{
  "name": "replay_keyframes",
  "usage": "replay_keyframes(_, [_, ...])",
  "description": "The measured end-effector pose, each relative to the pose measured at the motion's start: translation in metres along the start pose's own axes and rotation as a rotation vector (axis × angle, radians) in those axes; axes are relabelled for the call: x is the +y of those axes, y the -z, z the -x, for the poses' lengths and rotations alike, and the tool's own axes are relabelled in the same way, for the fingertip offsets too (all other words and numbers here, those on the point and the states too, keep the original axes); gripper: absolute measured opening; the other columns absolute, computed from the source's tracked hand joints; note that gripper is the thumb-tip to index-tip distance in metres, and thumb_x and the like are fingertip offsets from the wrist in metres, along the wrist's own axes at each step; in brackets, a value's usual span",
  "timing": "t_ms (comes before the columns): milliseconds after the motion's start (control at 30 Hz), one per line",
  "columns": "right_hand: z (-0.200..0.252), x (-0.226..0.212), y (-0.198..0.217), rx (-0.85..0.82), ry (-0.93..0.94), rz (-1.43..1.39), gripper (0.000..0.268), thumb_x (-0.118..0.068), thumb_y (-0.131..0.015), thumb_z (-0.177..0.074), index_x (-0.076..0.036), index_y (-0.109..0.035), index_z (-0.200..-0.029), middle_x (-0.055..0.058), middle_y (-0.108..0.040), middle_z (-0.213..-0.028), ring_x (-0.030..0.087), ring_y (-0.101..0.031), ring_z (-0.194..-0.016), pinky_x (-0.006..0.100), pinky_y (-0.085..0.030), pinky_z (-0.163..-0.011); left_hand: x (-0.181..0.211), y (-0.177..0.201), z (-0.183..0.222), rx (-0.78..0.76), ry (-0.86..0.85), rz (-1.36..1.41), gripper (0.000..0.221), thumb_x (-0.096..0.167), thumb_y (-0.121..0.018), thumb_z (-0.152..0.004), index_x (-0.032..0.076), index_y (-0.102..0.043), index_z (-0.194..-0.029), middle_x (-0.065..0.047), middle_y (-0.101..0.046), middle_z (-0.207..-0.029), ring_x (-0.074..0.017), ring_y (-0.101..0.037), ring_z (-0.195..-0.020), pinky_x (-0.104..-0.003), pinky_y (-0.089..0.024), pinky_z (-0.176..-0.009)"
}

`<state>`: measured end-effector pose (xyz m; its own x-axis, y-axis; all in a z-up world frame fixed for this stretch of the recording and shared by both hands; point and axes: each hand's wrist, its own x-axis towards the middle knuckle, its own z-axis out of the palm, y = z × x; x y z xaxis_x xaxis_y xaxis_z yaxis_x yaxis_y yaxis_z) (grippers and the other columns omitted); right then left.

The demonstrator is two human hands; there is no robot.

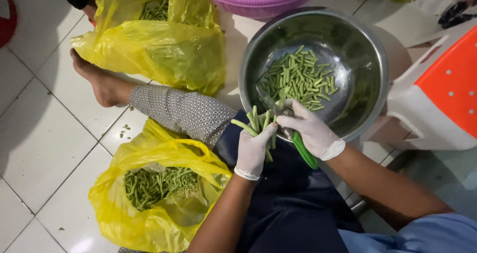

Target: Trimming and cutting green beans manually using a knife while sitting on the floor.

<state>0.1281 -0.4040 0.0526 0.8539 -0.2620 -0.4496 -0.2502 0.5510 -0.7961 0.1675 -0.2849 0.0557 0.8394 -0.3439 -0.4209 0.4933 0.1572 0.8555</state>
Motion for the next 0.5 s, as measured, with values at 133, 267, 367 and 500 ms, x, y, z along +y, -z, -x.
replay_keyframes(133, [-0.021,0.025,0.035,0.006,-0.093,-0.052,0.02,-0.007,-0.066,-0.085,-0.012,-0.057,-0.101,0.003,-0.054,-0.072,0.013,-0.055,-0.053,0.026,-0.047,-0.044,-0.017,0.004,-0.014,-0.049,0.054,-0.05,0.017,0.011,-0.078,-0.076,0.003,-0.063,-0.079,-0.009,-0.056,-0.051,-0.0124,-0.048,-0.038,-0.022,-0.039,-0.038])
replay_keyframes(267, [-0.018,0.006,0.036,-0.001,-0.144,-0.215,0.011,-0.012,-0.059,-0.091,-0.017,-0.055,-0.1,-0.001,-0.054,-0.073,0.01,-0.054,-0.054,0.025,-0.044,-0.047,-0.042,0.012,-0.032,-0.084,0.1,-0.061,0.017,0.013,-0.078,-0.077,0.002,-0.064,-0.079,-0.01,-0.057,-0.05,-0.0136,-0.049,-0.037,-0.023,-0.038,-0.037])
replay_keyframes(367, [-0.014,-0.009,0.033,-0.152,-0.184,-0.176,0.026,-0.013,-0.054,-0.092,-0.012,-0.049,-0.117,-0.002,-0.054,-0.073,0.007,-0.053,-0.054,0.022,-0.043,-0.047,-0.044,0.014,-0.04,-0.047,0.1,-0.036,0.019,0.015,-0.077,-0.078,0.003,-0.065,-0.085,-0.009,-0.059,-0.053,-0.011,-0.049,-0.038,-0.021,-0.038,-0.039])
replay_keyframes(500, [-0.011,-0.003,0.036,-0.229,-0.197,-0.054,0.031,-0.007,-0.058,-0.087,-0.013,-0.053,-0.117,-0.002,-0.053,-0.074,0.007,-0.052,-0.055,0.022,-0.043,-0.048,-0.03,0.004,-0.04,-0.006,0.145,0.097,0.022,0.014,-0.076,-0.08,0.001,-0.064,-0.093,-0.01,-0.065,-0.066,-0.0153,-0.063,-0.054,-0.018,-0.043,-0.042])
